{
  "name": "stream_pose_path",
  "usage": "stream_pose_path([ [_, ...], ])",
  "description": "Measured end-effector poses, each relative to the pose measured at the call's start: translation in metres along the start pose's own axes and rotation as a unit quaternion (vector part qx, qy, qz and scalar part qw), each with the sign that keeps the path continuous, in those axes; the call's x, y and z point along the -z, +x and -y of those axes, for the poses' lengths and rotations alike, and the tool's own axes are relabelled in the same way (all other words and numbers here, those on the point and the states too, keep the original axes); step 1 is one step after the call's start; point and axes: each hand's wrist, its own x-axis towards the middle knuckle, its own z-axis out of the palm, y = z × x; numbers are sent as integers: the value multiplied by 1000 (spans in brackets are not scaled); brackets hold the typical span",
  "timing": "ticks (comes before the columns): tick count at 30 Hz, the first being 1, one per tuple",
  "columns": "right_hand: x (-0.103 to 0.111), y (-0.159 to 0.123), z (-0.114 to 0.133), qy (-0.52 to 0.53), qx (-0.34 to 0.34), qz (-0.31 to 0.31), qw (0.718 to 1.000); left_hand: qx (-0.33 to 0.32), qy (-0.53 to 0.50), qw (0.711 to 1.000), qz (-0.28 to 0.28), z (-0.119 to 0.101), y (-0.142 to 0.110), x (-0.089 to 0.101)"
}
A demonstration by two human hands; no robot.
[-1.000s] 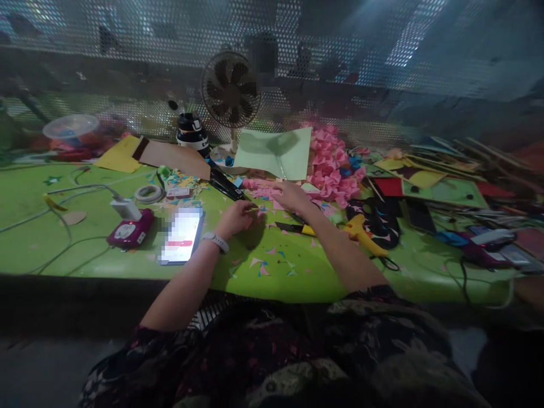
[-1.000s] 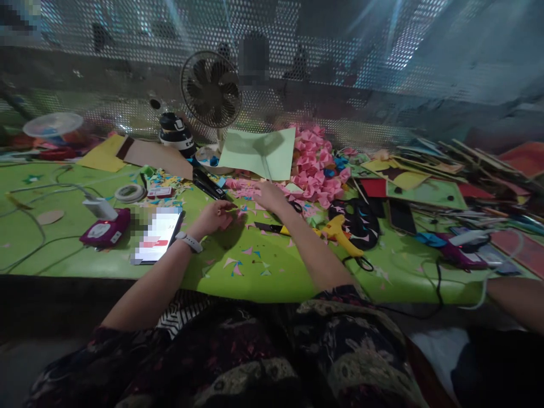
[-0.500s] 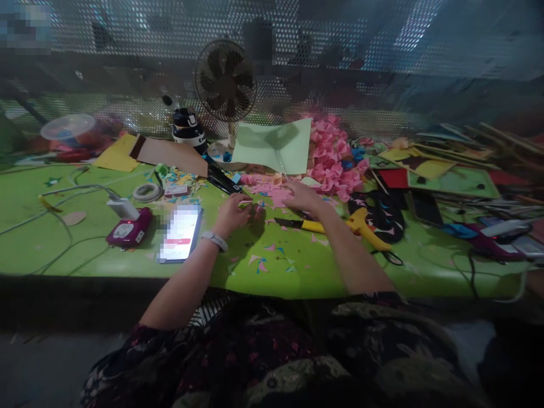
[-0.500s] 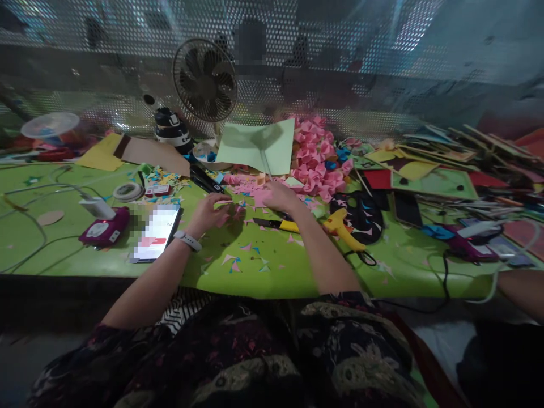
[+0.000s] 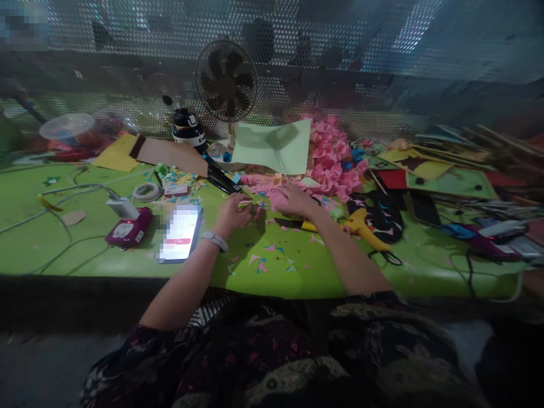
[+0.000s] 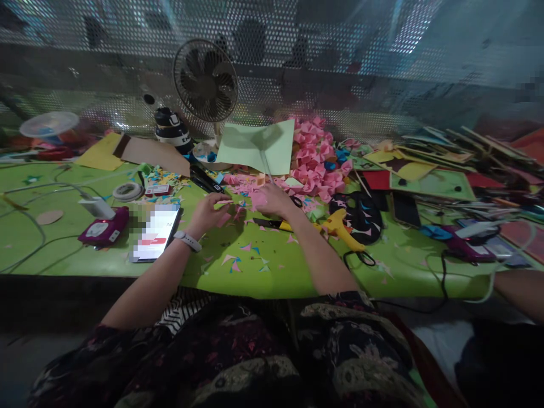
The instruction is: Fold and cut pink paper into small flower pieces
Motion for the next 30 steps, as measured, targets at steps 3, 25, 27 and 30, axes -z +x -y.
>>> stream_pose_path([
  [3, -4, 6, -8, 25, -10, -13, 1000, -1, -2, 1000, -4, 1, 0, -3],
  [25, 2, 12, -18, 477, -182, -308, 803, -36, -106, 993, -45, -1, 0, -3],
  [27, 4, 11, -13, 530, -166, -317, 769, -27, -154, 986, -58, 0, 1, -5],
  [30, 6, 6, 1, 637, -135, -260, 713, 13, -269, 961, -60, -3, 0, -6],
])
